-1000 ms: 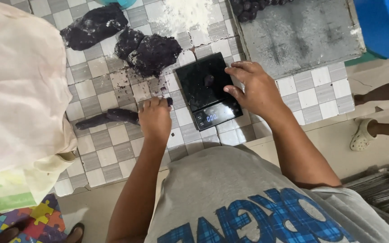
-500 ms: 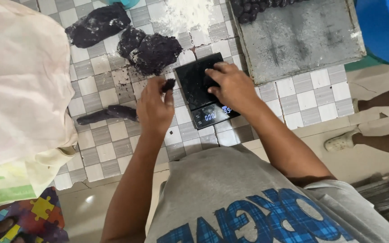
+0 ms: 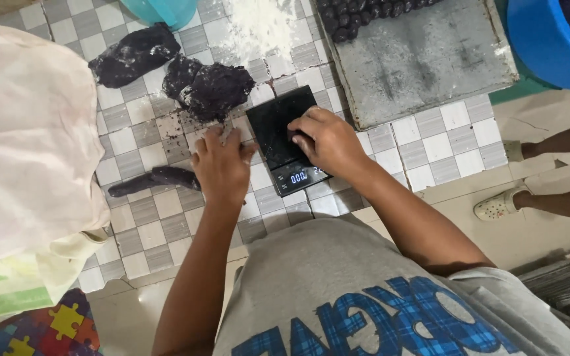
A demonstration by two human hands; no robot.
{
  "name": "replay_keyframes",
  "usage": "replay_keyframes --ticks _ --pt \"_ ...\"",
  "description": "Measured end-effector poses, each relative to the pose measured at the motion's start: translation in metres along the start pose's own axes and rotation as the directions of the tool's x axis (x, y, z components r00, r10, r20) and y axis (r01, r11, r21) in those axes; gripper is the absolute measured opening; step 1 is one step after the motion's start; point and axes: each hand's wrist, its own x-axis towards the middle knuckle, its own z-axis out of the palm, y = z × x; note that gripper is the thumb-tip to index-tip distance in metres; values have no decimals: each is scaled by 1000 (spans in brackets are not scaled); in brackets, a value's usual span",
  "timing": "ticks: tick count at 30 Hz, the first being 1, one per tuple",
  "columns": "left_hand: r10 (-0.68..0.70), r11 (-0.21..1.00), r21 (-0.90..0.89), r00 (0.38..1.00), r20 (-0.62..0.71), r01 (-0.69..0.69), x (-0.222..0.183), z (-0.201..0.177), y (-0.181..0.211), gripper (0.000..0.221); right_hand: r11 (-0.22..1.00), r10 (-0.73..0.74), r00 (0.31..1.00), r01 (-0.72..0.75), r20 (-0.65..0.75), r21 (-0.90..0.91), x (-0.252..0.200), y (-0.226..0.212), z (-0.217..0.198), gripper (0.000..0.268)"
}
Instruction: The person portions dark dough from a log on a tiled table, rolls each piece into a ball, weighs it on a digital scale, and places it on a tray. The process is repeated multiple times, with occasional adjustments to the dough size to match the target weight.
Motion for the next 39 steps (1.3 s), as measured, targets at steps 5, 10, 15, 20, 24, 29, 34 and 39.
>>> replay_keyframes --ticks 5,10,15,20,24,29,34,39 --pt "86 621 -772 990 -108 -138 -3 -1 23 27 974 -77 995 88 -62 209 1 -33 -20 25" --pt "97 439 -896 988 118 64 3 -15 17 14 951 -157 988 149 8 270 12 -59 -44 38" --pt "105 472 -880 987 120 56 10 -15 6 3 924 -193 981 176 15 339 17 -39 -23 22" --pt "3 968 -252 999 -51 -16 19 11 -33 23 978 -198 979 201 53 -62 15 5 -5 32" --pt "5 979 -202 981 194 35 5 47 -43 44 987 -134 991 134 -2 -85 1 9 -7 34" --pt "35 995 -103 982 183 -16 8 70 -41 47 999 -30 997 27 -73 -39 0 25 -21 32" --pt "50 992 -120 992 117 -36 10 92 -49 34 998 3 995 -9 -102 -62 -3 20 -25 31" --pt "45 983 -181 999 22 -40 11 68 -44 24 997 8 994 -16 -107 -76 -3 13 -24 31"
